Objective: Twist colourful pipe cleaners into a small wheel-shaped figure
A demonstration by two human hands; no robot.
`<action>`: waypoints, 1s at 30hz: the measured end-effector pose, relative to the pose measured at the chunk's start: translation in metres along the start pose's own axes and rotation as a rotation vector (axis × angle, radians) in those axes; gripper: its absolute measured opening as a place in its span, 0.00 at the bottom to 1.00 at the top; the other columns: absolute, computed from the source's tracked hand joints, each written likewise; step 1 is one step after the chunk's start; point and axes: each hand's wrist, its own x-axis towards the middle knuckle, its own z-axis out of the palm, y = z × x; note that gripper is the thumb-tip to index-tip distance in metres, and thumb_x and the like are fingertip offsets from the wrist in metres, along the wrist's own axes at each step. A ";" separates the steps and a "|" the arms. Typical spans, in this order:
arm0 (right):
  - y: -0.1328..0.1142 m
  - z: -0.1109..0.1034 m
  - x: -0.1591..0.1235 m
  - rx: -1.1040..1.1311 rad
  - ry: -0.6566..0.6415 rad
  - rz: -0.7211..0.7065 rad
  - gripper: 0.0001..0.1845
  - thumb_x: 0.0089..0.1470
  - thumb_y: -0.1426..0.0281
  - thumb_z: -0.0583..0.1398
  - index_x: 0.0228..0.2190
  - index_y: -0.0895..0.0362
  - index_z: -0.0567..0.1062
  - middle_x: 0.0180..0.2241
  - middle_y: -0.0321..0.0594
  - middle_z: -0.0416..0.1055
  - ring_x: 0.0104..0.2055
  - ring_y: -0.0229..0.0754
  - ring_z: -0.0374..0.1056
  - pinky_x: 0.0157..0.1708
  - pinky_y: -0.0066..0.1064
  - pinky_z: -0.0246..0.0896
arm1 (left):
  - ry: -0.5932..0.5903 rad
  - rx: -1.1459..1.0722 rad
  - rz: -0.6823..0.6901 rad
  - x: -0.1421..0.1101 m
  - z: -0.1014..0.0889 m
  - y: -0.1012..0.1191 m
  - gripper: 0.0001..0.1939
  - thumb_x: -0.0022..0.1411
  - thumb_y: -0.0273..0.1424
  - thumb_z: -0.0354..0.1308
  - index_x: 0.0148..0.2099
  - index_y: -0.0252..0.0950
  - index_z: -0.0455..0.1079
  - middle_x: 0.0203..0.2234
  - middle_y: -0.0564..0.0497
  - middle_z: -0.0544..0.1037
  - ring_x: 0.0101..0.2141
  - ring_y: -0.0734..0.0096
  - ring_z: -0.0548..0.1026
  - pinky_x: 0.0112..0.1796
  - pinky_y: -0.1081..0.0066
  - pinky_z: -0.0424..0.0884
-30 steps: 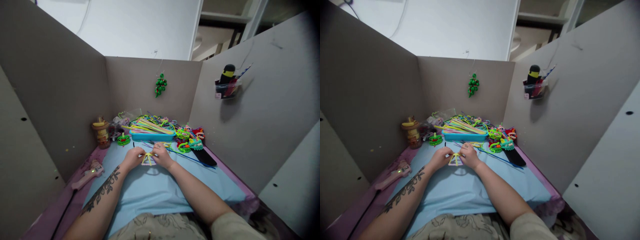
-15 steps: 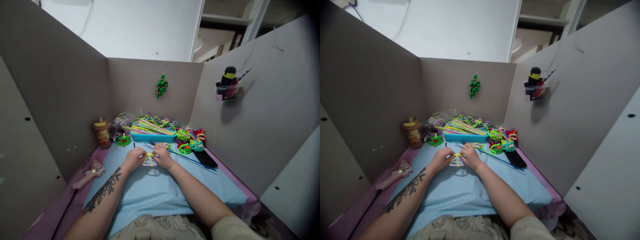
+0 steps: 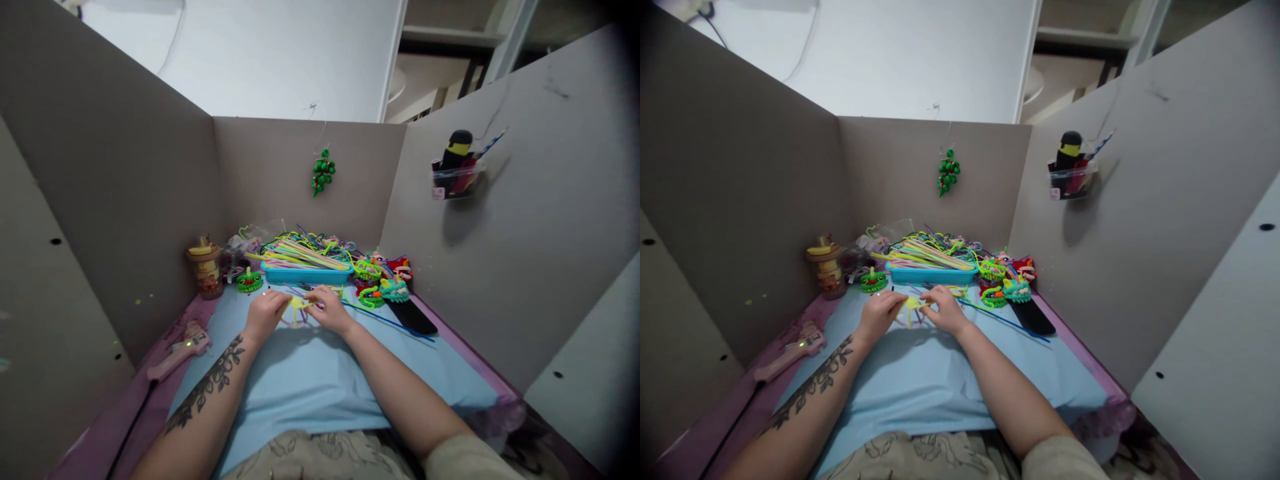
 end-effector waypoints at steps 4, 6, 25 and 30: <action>0.000 -0.008 0.002 0.050 -0.085 -0.015 0.06 0.48 0.70 0.63 0.32 0.56 0.74 0.28 0.38 0.70 0.34 0.40 0.63 0.37 0.33 0.59 | 0.018 0.026 0.006 0.001 0.000 -0.003 0.11 0.62 0.25 0.47 0.39 0.37 0.72 0.33 0.48 0.78 0.35 0.67 0.73 0.38 0.68 0.66; 0.001 -0.008 0.003 0.007 -0.091 -0.054 0.02 0.50 0.70 0.62 0.28 0.55 0.75 0.25 0.37 0.70 0.35 0.41 0.62 0.38 0.34 0.58 | 0.016 0.018 0.014 0.001 0.002 -0.004 0.12 0.62 0.24 0.46 0.39 0.37 0.72 0.33 0.47 0.78 0.36 0.67 0.72 0.39 0.67 0.66; -0.001 0.004 0.002 -0.294 -0.119 -0.095 0.05 0.54 0.68 0.58 0.30 0.54 0.75 0.29 0.39 0.69 0.39 0.43 0.57 0.40 0.37 0.49 | -0.062 -0.288 -0.110 -0.001 0.015 -0.006 0.12 0.60 0.23 0.46 0.38 0.36 0.70 0.39 0.45 0.76 0.42 0.67 0.72 0.44 0.65 0.68; 0.001 0.003 0.002 -0.290 -0.016 -0.027 0.05 0.54 0.71 0.57 0.30 0.55 0.74 0.29 0.40 0.69 0.39 0.45 0.57 0.41 0.38 0.51 | -0.092 -0.171 -0.141 0.000 0.009 0.003 0.19 0.57 0.31 0.55 0.52 0.37 0.64 0.44 0.44 0.73 0.43 0.64 0.71 0.44 0.63 0.68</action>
